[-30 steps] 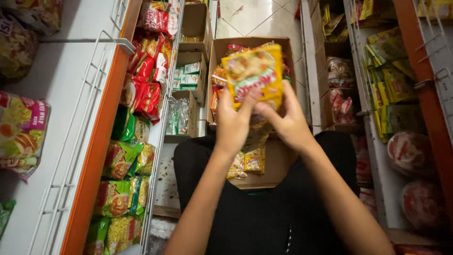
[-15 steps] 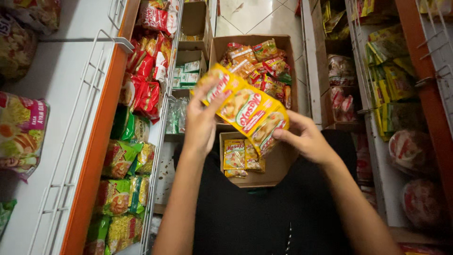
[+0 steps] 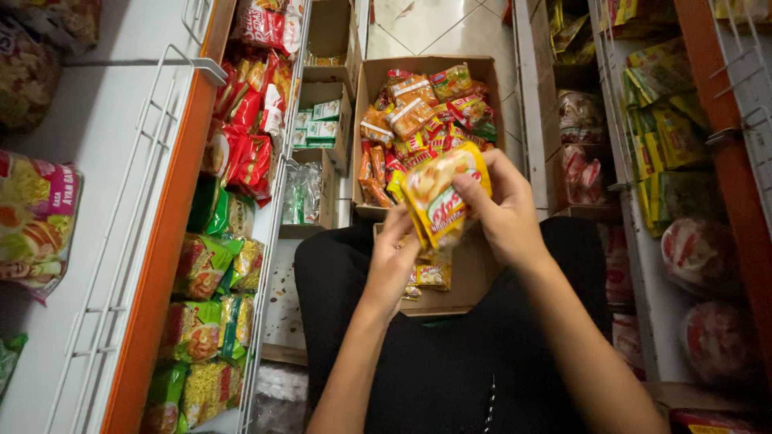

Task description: The person takes packets of instant noodles from a cardboard box on the floor and places them onto shelves in a store, arranging them by brand and type.

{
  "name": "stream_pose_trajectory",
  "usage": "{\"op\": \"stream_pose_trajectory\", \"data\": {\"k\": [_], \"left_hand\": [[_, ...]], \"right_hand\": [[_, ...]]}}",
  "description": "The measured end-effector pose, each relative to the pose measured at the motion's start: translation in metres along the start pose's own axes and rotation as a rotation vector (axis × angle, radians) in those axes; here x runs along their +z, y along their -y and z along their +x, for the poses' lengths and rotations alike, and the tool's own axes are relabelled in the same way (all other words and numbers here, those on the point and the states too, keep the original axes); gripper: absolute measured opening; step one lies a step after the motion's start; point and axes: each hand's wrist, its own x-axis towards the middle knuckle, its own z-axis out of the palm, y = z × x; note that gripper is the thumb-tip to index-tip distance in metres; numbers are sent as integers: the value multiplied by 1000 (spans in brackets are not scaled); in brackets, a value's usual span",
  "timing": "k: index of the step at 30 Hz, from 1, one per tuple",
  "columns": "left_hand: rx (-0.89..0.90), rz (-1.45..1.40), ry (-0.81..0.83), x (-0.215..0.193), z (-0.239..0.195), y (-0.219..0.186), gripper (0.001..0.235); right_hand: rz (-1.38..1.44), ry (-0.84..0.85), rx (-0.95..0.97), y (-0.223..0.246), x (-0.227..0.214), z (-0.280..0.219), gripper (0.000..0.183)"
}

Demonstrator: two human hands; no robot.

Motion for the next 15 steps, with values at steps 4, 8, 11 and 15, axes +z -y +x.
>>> {"op": "stream_pose_trajectory", "data": {"k": [4,8,11,15], "left_hand": [[-94,61,-237,17,5,-23,47],[-30,438,-271,41,6,-29,45],[67,350,-367,38,17,-23,43],[204,5,-330,11,28,-14,37]], "right_hand": [[64,-198,-3,-10,24,4,21],[-50,-231,-149,-18,38,7,36],[-58,-127,-151,-23,37,5,51],[-153,172,-49,-37,23,-5,73]]}}
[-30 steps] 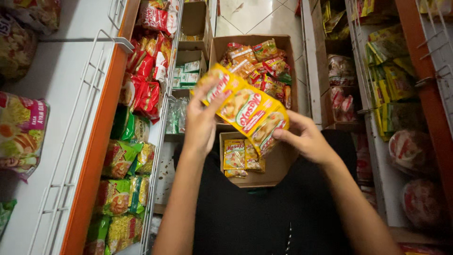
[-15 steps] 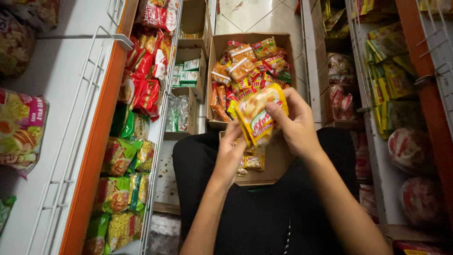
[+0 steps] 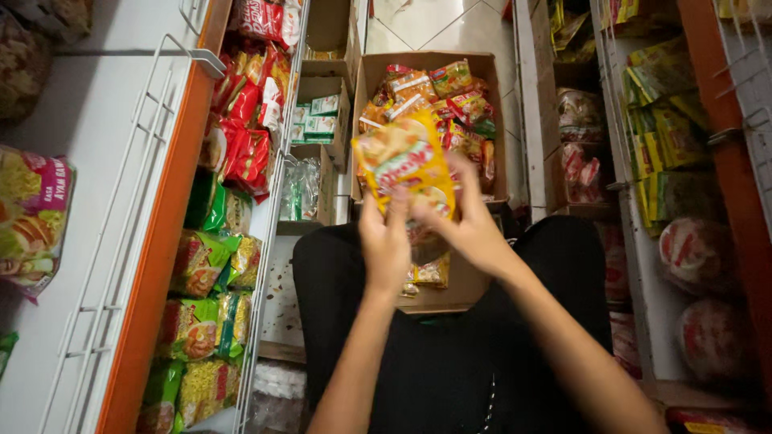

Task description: The person takes packets of instant noodles from a cardboard box on the floor and places them onto shelves in a store, arranging them by brand and type.

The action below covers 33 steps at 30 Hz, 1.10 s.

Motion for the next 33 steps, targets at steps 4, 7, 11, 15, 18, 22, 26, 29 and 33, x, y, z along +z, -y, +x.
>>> {"op": "stream_pose_trajectory", "data": {"k": [4,7,11,15,18,22,26,29,33], "left_hand": [[28,-35,-89,-25,20,2,33],[48,-49,-169,-39,29,2,33],[76,-124,-206,-49,31,10,34],[171,275,-213,-54,28,18,35],[90,345,-193,-49,18,24,38],[-118,326,-93,-35,-6,35,41],[-106,275,76,-24,-30,51,42],[-205,10,55,-21,-41,62,50],[-469,-561,26,-28,-50,68,65]], "right_hand": [[-201,366,327,-28,-27,-19,36],[-5,419,489,-51,-46,-31,17],[93,347,569,-60,-59,-45,16],[309,163,611,-40,-63,-46,26],[423,114,608,-18,-68,-43,28],[539,38,602,-1,-66,-33,14],[791,-27,433,4,-53,-21,28],[814,-76,432,2,-38,-15,38],[604,-160,351,-7,-20,-27,40]]}}
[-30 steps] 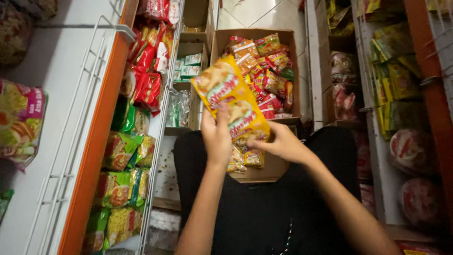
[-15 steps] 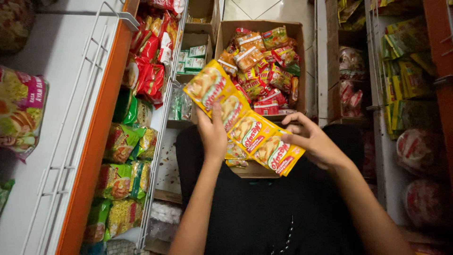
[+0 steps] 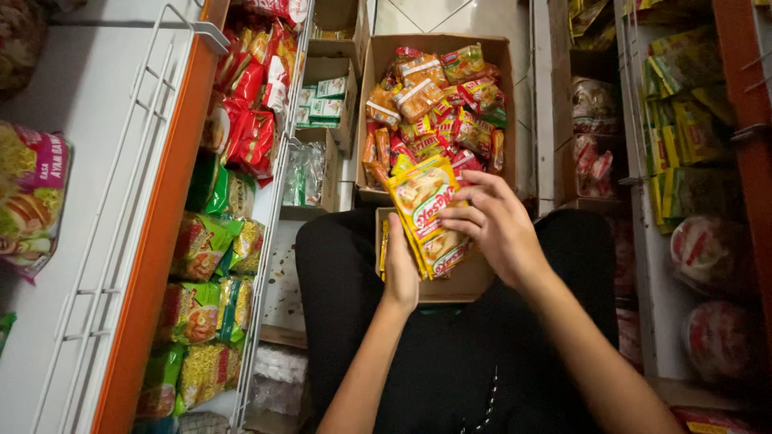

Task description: The person takes packets of instant noodles from a cardboard box on the floor and places them onto shelves in a store, arranging them by brand and type.

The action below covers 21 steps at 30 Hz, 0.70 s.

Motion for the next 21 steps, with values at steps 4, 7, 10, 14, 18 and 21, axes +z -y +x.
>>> {"op": "stream_pose_trajectory", "data": {"k": [4,7,10,14,18,21], "left_hand": [[22,53,-87,-2,-2,-1,58],[112,220,-120,5,-4,5,52],[167,364,-168,14,0,13,51],[90,193,-265,15,4,4,51],[82,60,-327,15,10,-13,47],[171,139,-327,9,12,-31,38]], "right_hand": [[-764,-196,-357,-17,-7,-9,43],[-884,39,-446,-34,0,-4,50],[-736,-117,-99,-44,4,-3,61],[-747,85,-11,-34,-3,-6,68],[-731,276,122,-16,-15,-7,56],[-812,245,124,-5,-26,-11,49]]}}
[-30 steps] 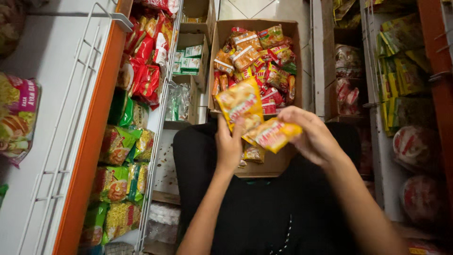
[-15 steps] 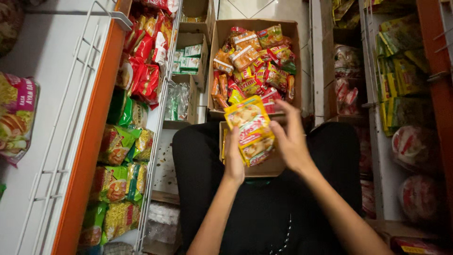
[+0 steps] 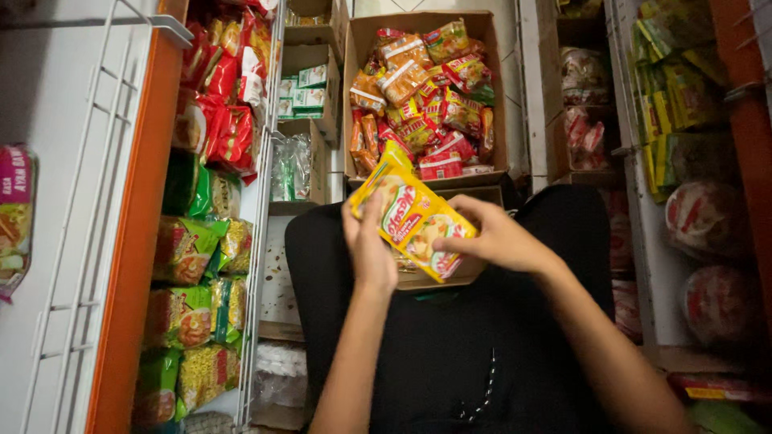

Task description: The person takes packets of instant noodles from a cardboard box on the floor and places them onto shelves in a store, arranging them by brand and type.

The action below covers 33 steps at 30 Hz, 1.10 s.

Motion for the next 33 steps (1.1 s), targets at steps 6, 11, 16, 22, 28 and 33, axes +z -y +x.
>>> {"op": "stream_pose_trajectory", "data": {"k": [6,11,16,22,28,33], "left_hand": [[-74,235,179,-4,-11,-6,43],[113,470,323,24,-26,17,74],[44,405,448,48,-30,10,89],[102,664,749,84,-32,-13,118],[627,1034,1026,150,-34,-27,121],[741,975,1216,220,-27,-30,109]], "right_hand": [[680,-373,137,-12,-16,-4,45],[504,-477,-32,-26,-13,-14,48],[451,-429,-89,-20,-37,-36,48],[474,-454,-38,4,-69,-69,74],[474,-613,-80,49,-95,-103,94],[416,-712,-201,98,-124,-154,98]]}}
